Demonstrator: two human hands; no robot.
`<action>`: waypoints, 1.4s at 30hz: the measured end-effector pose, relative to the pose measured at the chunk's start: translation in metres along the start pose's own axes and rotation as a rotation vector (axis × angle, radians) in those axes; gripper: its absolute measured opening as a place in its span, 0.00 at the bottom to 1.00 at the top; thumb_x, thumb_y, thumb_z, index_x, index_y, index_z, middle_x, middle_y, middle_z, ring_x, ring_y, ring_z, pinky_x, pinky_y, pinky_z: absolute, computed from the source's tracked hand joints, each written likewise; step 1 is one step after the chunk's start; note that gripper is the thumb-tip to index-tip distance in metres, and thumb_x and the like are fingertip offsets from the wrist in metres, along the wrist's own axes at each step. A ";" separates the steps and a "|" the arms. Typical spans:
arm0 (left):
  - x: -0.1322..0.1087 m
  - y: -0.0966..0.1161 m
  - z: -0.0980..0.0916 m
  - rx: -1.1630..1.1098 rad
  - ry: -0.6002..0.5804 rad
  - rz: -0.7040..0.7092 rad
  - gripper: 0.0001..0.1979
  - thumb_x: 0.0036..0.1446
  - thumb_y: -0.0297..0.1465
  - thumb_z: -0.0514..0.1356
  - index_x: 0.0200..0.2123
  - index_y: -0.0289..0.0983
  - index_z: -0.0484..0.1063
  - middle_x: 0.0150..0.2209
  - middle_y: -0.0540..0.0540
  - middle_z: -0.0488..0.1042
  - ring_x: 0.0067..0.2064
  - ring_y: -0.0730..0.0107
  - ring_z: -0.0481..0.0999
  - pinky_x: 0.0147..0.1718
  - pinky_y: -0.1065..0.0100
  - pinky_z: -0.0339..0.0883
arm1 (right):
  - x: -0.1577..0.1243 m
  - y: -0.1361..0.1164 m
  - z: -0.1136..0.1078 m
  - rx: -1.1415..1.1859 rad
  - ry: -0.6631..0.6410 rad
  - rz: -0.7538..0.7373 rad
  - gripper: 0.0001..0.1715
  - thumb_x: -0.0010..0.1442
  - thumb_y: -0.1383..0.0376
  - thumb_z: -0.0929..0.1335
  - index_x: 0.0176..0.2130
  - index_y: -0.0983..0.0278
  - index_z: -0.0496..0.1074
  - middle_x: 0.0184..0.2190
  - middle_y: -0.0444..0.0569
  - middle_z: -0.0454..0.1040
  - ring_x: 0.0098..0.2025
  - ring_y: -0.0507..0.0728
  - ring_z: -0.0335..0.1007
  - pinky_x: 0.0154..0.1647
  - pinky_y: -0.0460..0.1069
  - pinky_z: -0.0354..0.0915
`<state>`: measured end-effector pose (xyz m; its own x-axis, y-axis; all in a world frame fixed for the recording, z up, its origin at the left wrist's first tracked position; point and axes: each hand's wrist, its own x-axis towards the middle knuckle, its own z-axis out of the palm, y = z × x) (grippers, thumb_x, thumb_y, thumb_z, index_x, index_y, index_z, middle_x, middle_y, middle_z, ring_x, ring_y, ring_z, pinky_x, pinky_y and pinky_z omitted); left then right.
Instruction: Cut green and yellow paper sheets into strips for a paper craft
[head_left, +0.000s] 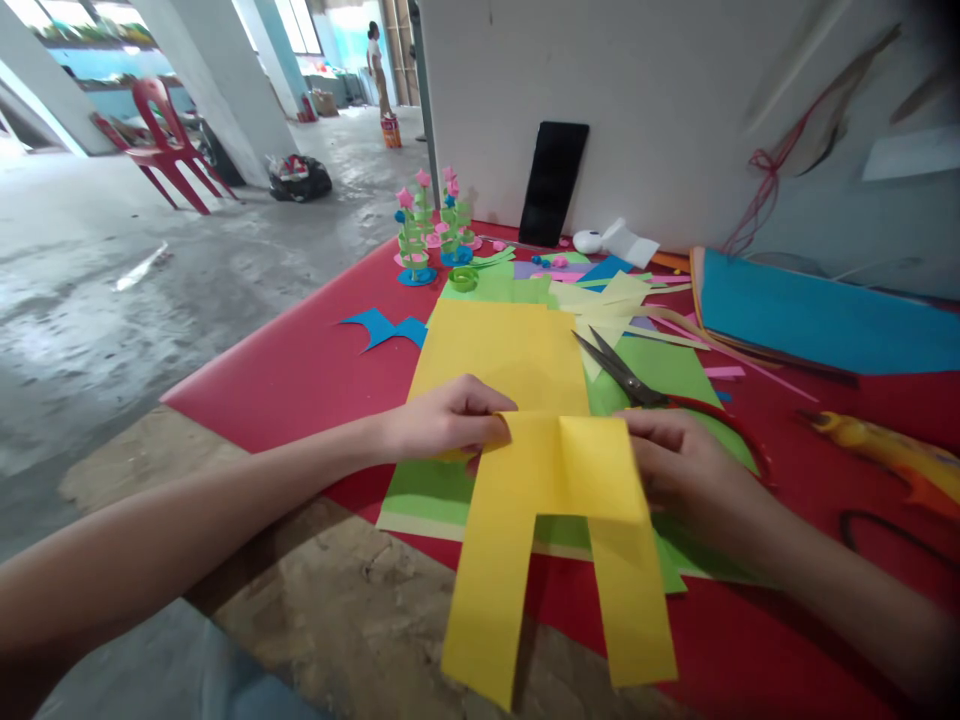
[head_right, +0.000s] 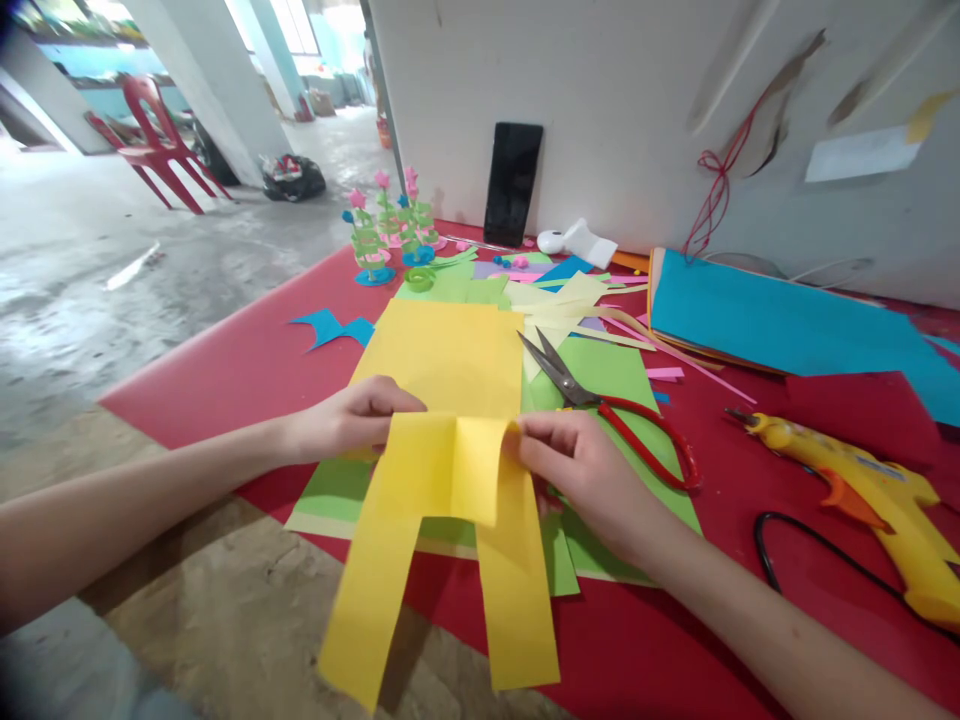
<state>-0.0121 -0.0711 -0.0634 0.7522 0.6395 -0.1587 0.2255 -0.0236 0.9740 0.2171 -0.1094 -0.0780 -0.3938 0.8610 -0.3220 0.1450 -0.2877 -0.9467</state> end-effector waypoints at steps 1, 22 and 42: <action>0.000 -0.002 -0.002 0.007 0.010 0.011 0.13 0.52 0.30 0.53 0.17 0.33 0.61 0.15 0.53 0.57 0.17 0.81 0.58 0.16 0.75 0.51 | 0.000 -0.001 0.000 -0.010 -0.015 0.000 0.09 0.54 0.59 0.65 0.32 0.62 0.70 0.22 0.43 0.66 0.20 0.47 0.58 0.18 0.43 0.52; 0.001 -0.003 0.011 0.034 0.070 -0.001 0.15 0.55 0.39 0.52 0.27 0.32 0.67 0.20 0.52 0.60 0.21 0.81 0.56 0.17 0.76 0.49 | -0.001 -0.008 0.009 -0.172 -0.012 -0.050 0.18 0.53 0.54 0.64 0.22 0.64 0.64 0.15 0.38 0.56 0.16 0.44 0.51 0.15 0.43 0.48; 0.003 -0.006 0.005 0.242 0.002 0.013 0.22 0.53 0.41 0.53 0.16 0.30 0.67 0.13 0.50 0.65 0.16 0.82 0.61 0.15 0.78 0.56 | -0.001 -0.008 0.009 -0.250 0.002 -0.072 0.21 0.53 0.52 0.63 0.20 0.65 0.62 0.14 0.39 0.56 0.15 0.45 0.50 0.15 0.44 0.47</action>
<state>-0.0077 -0.0726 -0.0701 0.7546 0.6398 -0.1460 0.3582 -0.2151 0.9086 0.2087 -0.1117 -0.0697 -0.4099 0.8762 -0.2535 0.3367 -0.1129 -0.9348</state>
